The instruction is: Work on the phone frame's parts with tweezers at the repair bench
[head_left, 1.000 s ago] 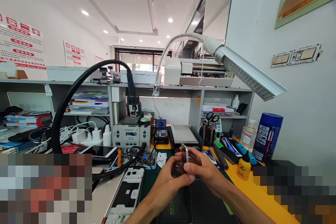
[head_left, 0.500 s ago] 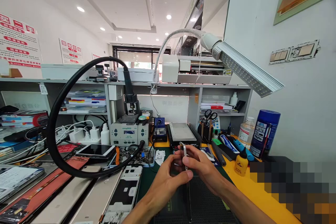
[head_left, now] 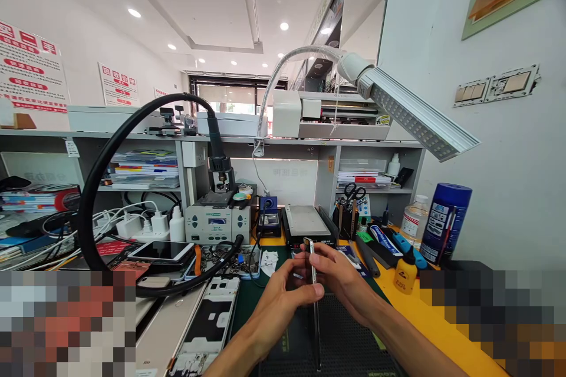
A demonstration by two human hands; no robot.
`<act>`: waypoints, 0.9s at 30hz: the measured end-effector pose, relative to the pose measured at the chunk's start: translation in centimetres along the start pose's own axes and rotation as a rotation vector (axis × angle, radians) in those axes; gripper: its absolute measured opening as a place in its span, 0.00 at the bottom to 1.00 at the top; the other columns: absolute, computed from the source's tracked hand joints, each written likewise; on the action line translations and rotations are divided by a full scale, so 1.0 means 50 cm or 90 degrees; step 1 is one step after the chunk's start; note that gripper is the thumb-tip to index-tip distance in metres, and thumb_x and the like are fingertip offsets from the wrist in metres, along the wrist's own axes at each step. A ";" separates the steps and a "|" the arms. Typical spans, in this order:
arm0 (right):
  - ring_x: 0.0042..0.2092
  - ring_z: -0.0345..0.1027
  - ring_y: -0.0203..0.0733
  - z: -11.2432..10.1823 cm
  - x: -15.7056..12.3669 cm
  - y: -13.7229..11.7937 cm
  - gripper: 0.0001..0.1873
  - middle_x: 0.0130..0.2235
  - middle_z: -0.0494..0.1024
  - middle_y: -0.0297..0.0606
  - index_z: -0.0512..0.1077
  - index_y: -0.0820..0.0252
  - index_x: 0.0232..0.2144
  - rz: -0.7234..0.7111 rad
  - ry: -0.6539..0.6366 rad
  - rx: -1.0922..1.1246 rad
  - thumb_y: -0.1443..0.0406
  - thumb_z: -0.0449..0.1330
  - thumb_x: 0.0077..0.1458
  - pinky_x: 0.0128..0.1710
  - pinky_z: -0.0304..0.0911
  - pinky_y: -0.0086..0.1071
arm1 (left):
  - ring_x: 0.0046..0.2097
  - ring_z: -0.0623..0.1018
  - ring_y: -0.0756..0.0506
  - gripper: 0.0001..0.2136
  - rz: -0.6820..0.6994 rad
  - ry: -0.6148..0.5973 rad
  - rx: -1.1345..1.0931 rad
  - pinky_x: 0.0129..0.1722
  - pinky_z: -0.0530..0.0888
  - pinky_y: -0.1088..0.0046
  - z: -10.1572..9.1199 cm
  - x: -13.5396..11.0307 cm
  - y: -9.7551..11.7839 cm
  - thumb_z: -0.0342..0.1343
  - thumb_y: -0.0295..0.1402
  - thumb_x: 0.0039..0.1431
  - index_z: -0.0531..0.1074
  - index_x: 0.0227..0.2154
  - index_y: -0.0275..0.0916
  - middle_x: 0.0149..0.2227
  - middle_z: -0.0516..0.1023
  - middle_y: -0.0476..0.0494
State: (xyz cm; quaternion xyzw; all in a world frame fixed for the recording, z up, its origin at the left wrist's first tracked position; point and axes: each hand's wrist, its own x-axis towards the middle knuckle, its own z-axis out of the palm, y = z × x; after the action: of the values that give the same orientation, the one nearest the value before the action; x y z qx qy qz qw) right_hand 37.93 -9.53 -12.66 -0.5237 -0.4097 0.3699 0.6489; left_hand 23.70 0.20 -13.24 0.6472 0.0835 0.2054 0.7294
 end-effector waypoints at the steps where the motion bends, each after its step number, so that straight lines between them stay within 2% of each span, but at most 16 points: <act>1: 0.54 0.72 0.58 -0.001 0.001 -0.001 0.25 0.51 0.79 0.47 0.75 0.59 0.50 0.002 0.000 -0.004 0.51 0.68 0.55 0.55 0.65 0.50 | 0.53 0.73 0.35 0.22 -0.001 0.002 0.002 0.51 0.69 0.60 0.000 0.001 -0.001 0.65 0.36 0.53 0.74 0.51 0.39 0.47 0.77 0.39; 5: 0.53 0.73 0.59 -0.005 0.003 -0.009 0.24 0.49 0.81 0.46 0.77 0.59 0.48 -0.003 -0.005 -0.027 0.51 0.68 0.55 0.53 0.66 0.49 | 0.53 0.73 0.35 0.24 0.008 0.004 0.014 0.52 0.68 0.60 -0.003 0.003 -0.012 0.68 0.38 0.52 0.73 0.51 0.37 0.48 0.77 0.38; 12: 0.49 0.74 0.61 -0.009 0.009 -0.021 0.24 0.43 0.84 0.44 0.81 0.60 0.41 -0.045 0.000 -0.093 0.49 0.72 0.48 0.50 0.67 0.48 | 0.51 0.73 0.37 0.25 -0.006 -0.007 0.018 0.49 0.70 0.62 -0.005 0.003 -0.016 0.68 0.42 0.52 0.73 0.51 0.39 0.50 0.76 0.39; 20: 0.51 0.73 0.61 -0.006 0.008 -0.017 0.26 0.43 0.84 0.42 0.80 0.58 0.42 -0.053 0.015 -0.096 0.48 0.73 0.47 0.53 0.64 0.50 | 0.50 0.73 0.39 0.25 -0.009 -0.001 -0.004 0.44 0.72 0.65 0.001 -0.001 -0.011 0.65 0.45 0.55 0.72 0.53 0.37 0.49 0.75 0.38; 27: 0.50 0.74 0.56 0.004 -0.003 -0.019 0.30 0.44 0.83 0.46 0.80 0.59 0.44 -0.028 -0.035 -0.015 0.41 0.56 0.61 0.55 0.63 0.50 | 0.49 0.73 0.38 0.22 -0.005 0.018 -0.013 0.44 0.73 0.63 0.001 0.001 -0.010 0.61 0.45 0.58 0.73 0.49 0.35 0.48 0.75 0.36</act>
State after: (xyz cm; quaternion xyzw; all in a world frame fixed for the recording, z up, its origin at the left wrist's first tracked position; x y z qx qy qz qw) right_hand 37.72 -9.74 -11.74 -0.5120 -0.4433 0.3649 0.6389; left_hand 23.86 0.13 -13.69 0.6364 0.0941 0.2128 0.7354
